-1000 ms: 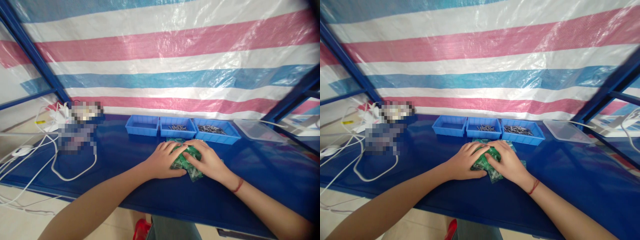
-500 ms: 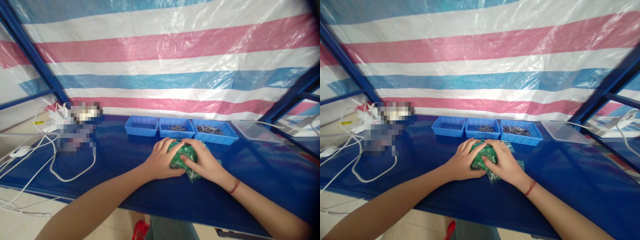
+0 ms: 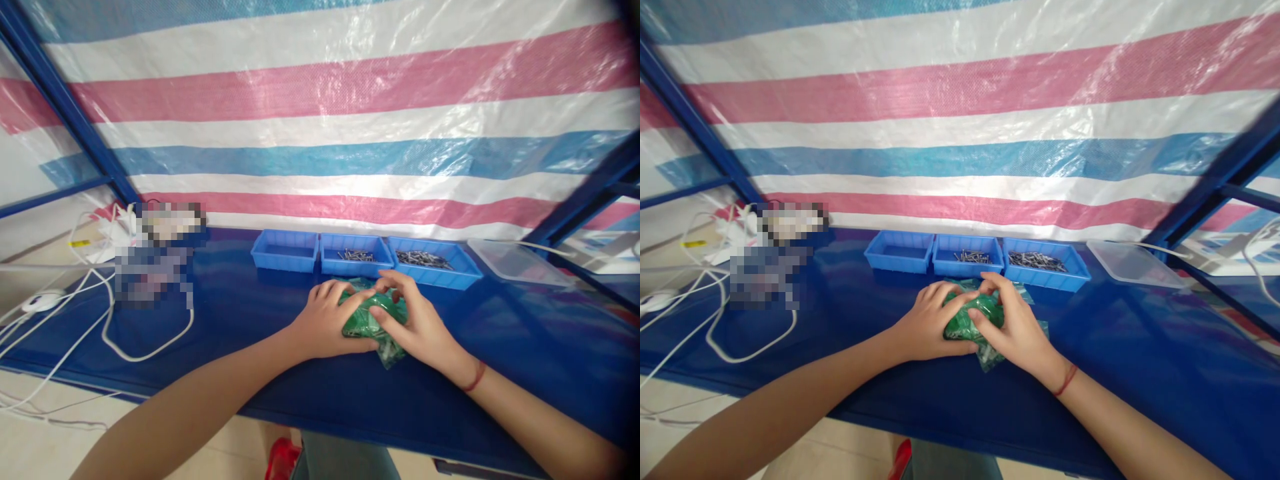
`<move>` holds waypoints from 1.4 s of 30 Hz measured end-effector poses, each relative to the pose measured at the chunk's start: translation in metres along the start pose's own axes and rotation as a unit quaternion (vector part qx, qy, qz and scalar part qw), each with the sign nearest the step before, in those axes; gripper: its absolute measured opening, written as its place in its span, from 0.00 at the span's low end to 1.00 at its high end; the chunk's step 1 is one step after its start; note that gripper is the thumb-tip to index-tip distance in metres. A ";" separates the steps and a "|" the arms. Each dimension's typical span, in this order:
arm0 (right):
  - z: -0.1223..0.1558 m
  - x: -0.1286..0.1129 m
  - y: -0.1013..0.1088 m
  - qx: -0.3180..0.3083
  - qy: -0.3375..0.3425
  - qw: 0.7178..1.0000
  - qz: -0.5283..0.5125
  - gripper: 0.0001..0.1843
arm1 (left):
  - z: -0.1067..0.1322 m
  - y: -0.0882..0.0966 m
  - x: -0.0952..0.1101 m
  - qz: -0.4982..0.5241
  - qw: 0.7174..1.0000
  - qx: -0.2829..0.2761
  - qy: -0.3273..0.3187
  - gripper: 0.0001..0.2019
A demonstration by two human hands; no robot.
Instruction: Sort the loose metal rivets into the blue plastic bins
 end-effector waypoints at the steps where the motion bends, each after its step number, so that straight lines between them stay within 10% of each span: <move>1: 0.000 0.000 0.002 -0.006 0.001 1.000 0.011 0.27 | 0.000 0.000 0.000 -0.001 1.000 0.003 0.003 0.37; 13: 0.009 0.001 0.008 -0.260 0.074 0.957 0.103 0.52 | 0.000 0.000 -0.003 0.026 0.999 -0.009 0.025 0.32; 42: 0.012 -0.007 -0.014 -0.143 0.069 0.975 0.152 0.36 | -0.001 -0.002 -0.001 -0.017 1.000 -0.016 -0.016 0.32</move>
Point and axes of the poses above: each hand's wrist, its own z-axis away from the middle knuckle, its own y-axis out of the back of the hand, x = y × z, the point moved 5 cm from there along -z, towards the middle knuckle, and after that the axes turned 3 degrees about y, right-handed, at the moved point
